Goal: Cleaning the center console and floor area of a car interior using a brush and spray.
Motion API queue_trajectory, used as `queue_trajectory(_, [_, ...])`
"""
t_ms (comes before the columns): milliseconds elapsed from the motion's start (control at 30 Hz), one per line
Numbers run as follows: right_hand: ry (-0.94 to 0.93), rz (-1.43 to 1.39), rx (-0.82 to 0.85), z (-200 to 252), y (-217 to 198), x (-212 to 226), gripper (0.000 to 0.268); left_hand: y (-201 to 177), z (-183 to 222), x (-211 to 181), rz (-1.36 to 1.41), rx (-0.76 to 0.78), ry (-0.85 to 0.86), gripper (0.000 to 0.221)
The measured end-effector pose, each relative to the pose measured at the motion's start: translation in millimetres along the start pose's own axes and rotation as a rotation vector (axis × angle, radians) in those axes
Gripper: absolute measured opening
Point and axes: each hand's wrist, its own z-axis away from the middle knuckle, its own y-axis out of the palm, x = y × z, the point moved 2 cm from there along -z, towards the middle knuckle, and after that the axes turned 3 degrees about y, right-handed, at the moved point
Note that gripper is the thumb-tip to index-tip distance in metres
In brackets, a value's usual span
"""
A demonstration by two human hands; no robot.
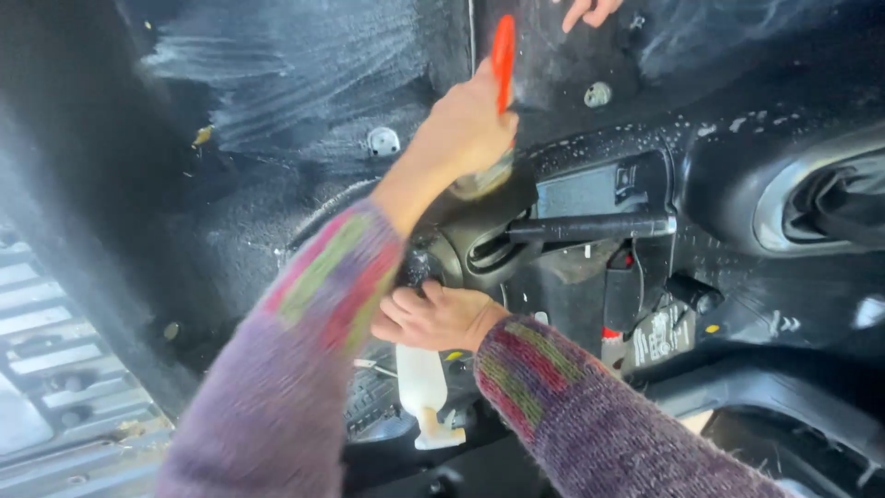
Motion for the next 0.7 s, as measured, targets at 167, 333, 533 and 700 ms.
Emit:
queue_trajectory(167, [-0.078, 0.058, 0.196, 14.6, 14.2, 11.7, 0.013, -43.1, 38.7, -4.2, 0.099, 0.171, -0.101, 0.036])
queue_trajectory(333, [-0.111, -0.002, 0.291, 46.0, 44.4, 17.7, 0.018, 87.4, -67.4, 3.6, 0.038, -0.009, -0.088, 0.052])
queue_trajectory(533, [-0.269, -0.23, 0.839, 81.6, 79.3, 50.3, 0.011, 115.8, -98.9, 3.5, -0.081, 0.023, -0.076, 0.058])
queue_trajectory(700, [-0.041, -0.028, 0.171, 25.6, 31.6, 23.3, 0.009, 11.8, -37.1, -11.8, 0.122, 0.134, -0.444, 0.043])
